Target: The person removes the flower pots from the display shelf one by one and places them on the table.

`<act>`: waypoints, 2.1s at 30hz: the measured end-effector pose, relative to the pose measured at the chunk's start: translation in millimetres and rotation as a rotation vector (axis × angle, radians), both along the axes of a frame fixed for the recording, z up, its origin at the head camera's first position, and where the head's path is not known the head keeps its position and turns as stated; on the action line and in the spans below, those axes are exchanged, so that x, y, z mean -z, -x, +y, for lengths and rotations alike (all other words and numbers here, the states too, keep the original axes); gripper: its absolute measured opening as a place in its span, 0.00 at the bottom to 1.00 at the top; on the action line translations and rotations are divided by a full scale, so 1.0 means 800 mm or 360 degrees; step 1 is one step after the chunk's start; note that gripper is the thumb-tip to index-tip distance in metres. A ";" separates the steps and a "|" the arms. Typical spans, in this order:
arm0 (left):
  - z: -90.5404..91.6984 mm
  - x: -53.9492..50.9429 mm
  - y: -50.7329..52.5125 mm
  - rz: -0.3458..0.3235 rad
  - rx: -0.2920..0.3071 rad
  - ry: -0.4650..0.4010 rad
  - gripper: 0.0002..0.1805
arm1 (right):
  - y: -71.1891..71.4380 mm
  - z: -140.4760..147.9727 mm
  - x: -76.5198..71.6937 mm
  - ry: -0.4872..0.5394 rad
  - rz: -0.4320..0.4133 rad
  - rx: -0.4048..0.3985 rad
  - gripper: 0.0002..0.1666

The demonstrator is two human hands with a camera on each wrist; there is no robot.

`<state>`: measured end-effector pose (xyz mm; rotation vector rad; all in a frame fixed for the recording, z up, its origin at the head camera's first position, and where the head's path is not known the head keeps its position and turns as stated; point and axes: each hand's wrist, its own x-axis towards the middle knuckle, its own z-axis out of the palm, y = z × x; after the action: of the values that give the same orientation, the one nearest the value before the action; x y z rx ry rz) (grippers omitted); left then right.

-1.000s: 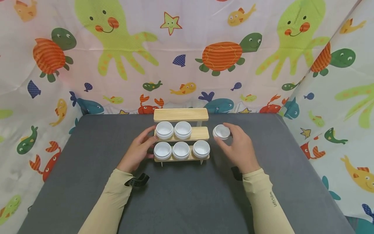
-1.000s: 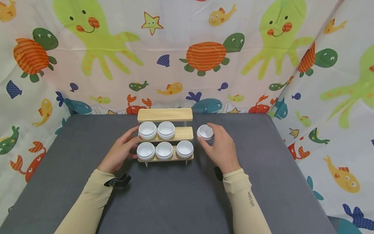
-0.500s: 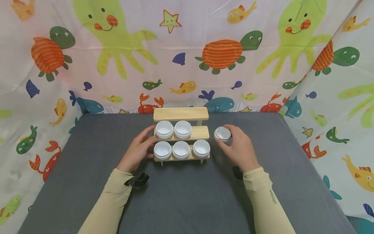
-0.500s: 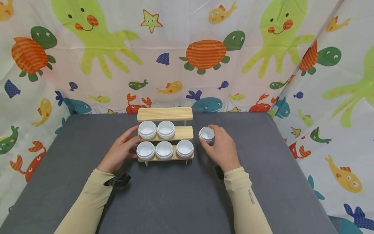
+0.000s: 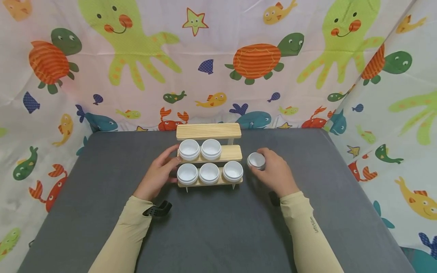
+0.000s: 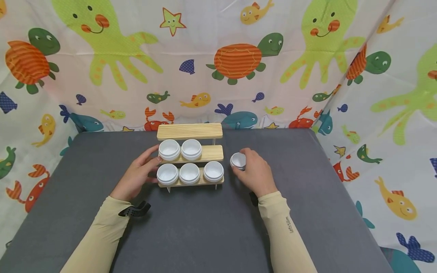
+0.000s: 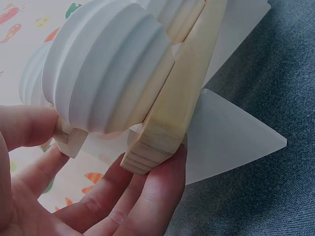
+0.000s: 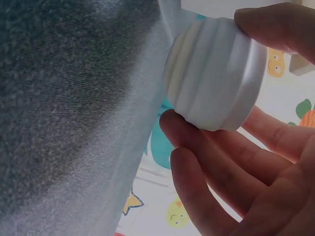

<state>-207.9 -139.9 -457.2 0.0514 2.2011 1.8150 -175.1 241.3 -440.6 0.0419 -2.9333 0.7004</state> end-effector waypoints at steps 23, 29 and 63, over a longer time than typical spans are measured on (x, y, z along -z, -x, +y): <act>0.001 -0.007 -0.003 -0.0003 -0.0001 0.0038 0.32 | 0.006 -0.008 0.018 -0.0057 -0.0094 0.0024 0.37; 0.002 -0.005 -0.003 -0.0002 -0.0009 0.0033 0.32 | 0.006 -0.008 0.020 -0.0064 -0.0085 0.0027 0.36; -0.003 -0.005 0.001 -0.0055 0.0012 0.0007 0.32 | 0.008 -0.006 0.022 -0.0057 -0.0142 0.0030 0.37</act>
<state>-208.6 -142.2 -453.1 0.0269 2.1785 1.7936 -181.2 236.6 -458.4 -0.0140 -3.0267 0.6637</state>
